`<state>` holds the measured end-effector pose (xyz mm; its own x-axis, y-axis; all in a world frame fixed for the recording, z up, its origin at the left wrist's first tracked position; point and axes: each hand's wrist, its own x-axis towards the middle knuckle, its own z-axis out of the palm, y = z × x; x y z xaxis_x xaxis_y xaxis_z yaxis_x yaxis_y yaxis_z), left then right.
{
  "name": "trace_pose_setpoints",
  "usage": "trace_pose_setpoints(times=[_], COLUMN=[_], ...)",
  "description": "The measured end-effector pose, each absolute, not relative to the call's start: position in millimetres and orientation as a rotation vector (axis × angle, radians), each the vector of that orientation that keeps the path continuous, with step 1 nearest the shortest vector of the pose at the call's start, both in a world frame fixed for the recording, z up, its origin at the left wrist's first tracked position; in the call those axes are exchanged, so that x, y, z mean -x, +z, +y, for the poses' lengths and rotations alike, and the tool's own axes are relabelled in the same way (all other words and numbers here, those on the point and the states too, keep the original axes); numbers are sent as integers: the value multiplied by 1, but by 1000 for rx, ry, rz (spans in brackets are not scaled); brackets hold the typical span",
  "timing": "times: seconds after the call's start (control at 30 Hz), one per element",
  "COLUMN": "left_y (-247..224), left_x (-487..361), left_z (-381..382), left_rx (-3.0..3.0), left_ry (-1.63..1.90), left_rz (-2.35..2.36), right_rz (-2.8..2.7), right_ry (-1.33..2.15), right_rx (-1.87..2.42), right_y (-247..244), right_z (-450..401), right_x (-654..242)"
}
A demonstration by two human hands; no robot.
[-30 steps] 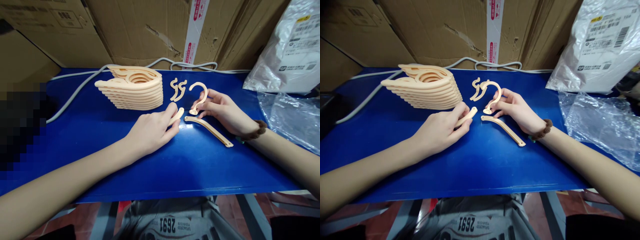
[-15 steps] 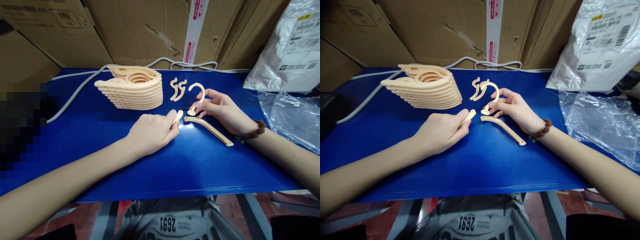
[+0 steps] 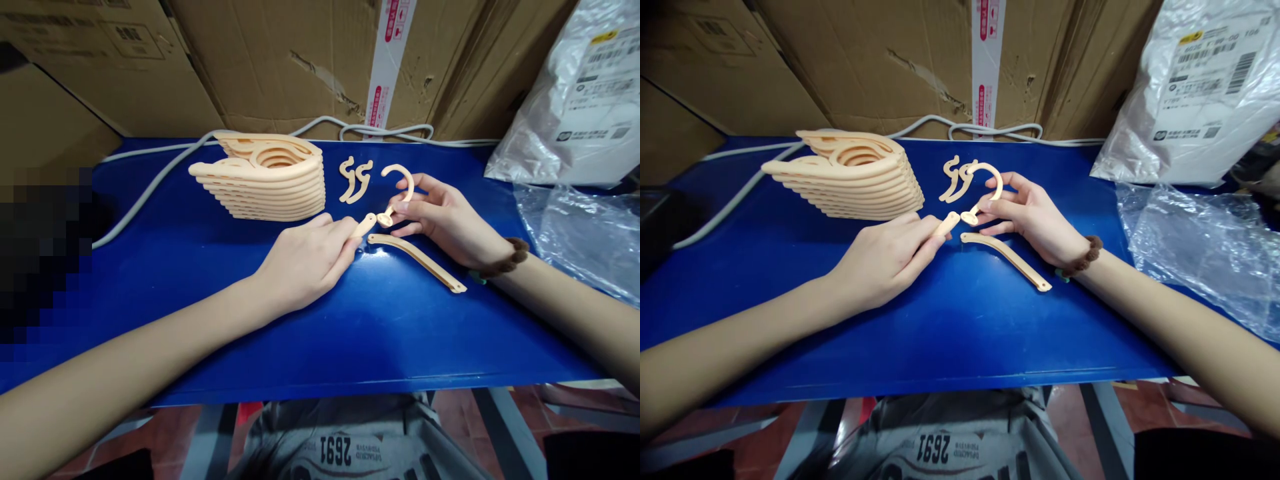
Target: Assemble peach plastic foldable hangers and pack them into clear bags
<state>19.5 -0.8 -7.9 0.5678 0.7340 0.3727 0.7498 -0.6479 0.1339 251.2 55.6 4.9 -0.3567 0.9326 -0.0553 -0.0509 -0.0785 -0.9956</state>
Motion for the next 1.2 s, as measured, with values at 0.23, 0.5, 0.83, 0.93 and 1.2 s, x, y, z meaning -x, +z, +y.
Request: trace_pose_setpoints(times=[0.23, 0.5, 0.83, 0.93, 1.2], left_y=[-13, -14, -13, -14, -15], left_x=[-17, -19, -20, -20, -20], left_z=[4, 5, 3, 3, 2], left_rx=[2905, 2931, 2864, 2811, 2673], left_ry=[-761, -792, -821, -778, -546], left_rz=[-1202, -1120, -1022, -1007, -977], right_rz=[-1392, -1461, -1547, -1529, -1547], right_ry=[1582, 1627, 1607, 1592, 1528], right_rx=[982, 928, 931, 969, 1055], right_y=[4, 5, 7, 8, 9], right_z=[56, 54, 52, 51, 48], right_x=[-254, -253, -252, -251, -249])
